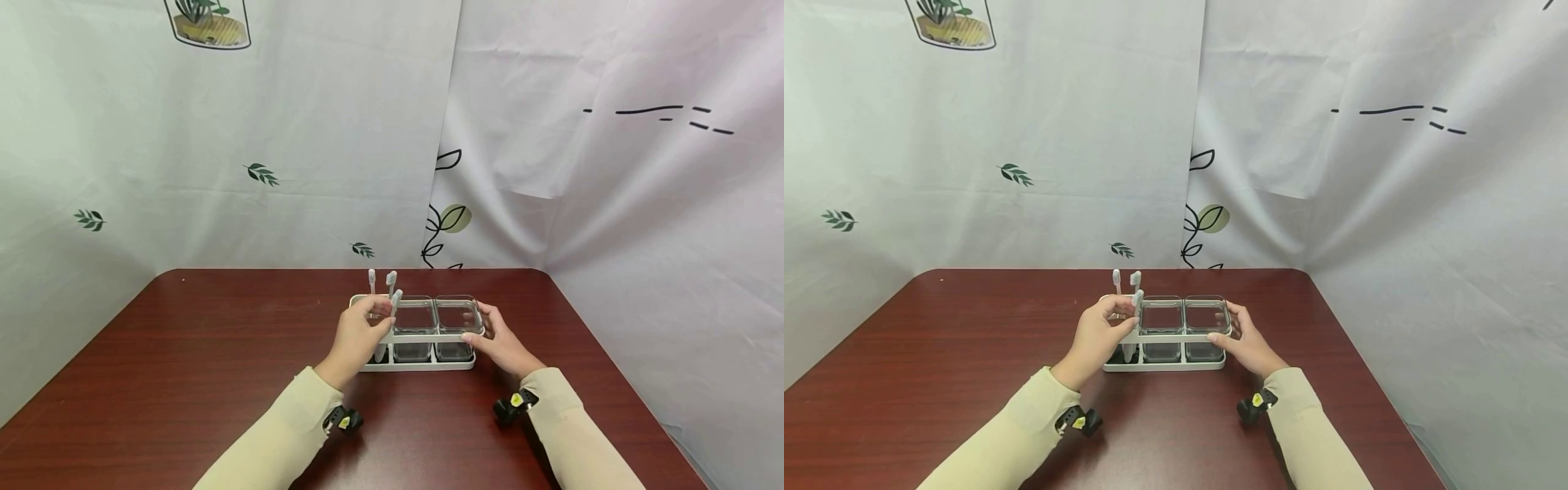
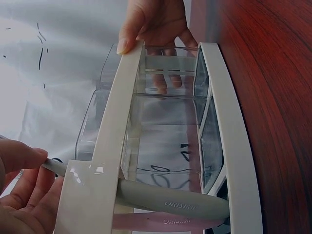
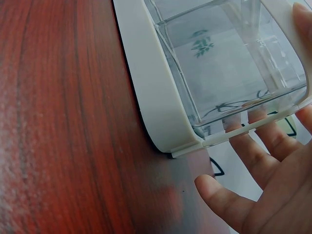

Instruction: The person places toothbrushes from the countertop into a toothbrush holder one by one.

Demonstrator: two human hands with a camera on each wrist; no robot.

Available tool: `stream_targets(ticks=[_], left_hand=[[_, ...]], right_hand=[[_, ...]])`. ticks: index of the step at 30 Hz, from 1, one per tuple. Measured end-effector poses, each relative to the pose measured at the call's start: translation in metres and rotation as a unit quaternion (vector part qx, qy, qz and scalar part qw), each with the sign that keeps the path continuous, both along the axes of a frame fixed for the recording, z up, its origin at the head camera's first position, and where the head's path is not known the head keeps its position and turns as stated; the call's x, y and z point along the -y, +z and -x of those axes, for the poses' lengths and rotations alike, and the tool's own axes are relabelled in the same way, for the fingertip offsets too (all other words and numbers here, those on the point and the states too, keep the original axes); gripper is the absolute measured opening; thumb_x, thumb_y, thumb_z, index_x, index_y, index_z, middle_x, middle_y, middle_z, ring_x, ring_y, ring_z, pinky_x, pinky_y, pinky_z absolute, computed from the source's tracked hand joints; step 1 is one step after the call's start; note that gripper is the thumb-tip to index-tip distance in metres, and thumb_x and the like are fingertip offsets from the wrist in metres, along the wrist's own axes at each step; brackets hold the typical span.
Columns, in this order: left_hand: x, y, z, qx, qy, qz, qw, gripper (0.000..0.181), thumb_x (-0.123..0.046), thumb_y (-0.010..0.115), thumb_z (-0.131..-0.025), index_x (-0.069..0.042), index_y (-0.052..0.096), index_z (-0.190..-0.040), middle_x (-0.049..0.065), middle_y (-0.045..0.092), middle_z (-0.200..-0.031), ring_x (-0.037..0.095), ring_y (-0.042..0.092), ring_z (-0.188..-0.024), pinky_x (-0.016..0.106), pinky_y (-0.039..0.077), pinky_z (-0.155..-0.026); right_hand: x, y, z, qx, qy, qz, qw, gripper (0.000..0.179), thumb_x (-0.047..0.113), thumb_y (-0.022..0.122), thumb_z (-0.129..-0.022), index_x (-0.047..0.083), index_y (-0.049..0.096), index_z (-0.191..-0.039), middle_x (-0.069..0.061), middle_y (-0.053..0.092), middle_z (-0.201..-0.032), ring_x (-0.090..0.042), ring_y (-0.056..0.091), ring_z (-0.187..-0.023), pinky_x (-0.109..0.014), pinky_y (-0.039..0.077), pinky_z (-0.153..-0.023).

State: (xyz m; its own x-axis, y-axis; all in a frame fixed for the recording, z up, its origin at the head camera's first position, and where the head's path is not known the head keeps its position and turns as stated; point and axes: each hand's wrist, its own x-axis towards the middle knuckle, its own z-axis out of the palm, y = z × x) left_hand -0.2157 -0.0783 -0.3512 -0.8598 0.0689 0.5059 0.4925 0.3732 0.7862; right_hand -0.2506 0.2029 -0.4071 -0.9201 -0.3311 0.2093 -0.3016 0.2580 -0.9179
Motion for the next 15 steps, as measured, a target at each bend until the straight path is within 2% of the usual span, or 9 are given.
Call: stream_targets(ticks=[8, 15], left_hand=[[0.002, 0.002, 0.001, 0.006, -0.003, -0.003, 1.0000, 0.022, 0.007, 0.072, -0.079, -0.001, 0.066, -0.099, 0.010, 0.067, -0.091, 0.023, 0.064, -0.087, 0.032, 0.055, -0.075], [0.011, 0.005, -0.003, 0.012, -0.010, 0.001, 0.9999, 0.032, 0.006, 0.074, -0.079, -0.003, 0.066, -0.108, 0.010, 0.068, -0.097, 0.024, 0.065, -0.094, 0.041, 0.055, -0.080]], right_hand=[[0.001, 0.000, 0.002, -0.002, -0.002, 0.003, 1.0000, 0.066, 0.010, 0.065, -0.092, 0.004, 0.024, -0.144, -0.029, 0.040, -0.140, -0.044, 0.043, -0.128, -0.017, 0.046, -0.088], [0.001, 0.004, 0.001, -0.006, 0.002, 0.002, 1.0000, 0.067, 0.007, 0.065, -0.091, 0.002, 0.024, -0.144, -0.031, 0.041, -0.139, -0.044, 0.042, -0.129, -0.018, 0.045, -0.091]])
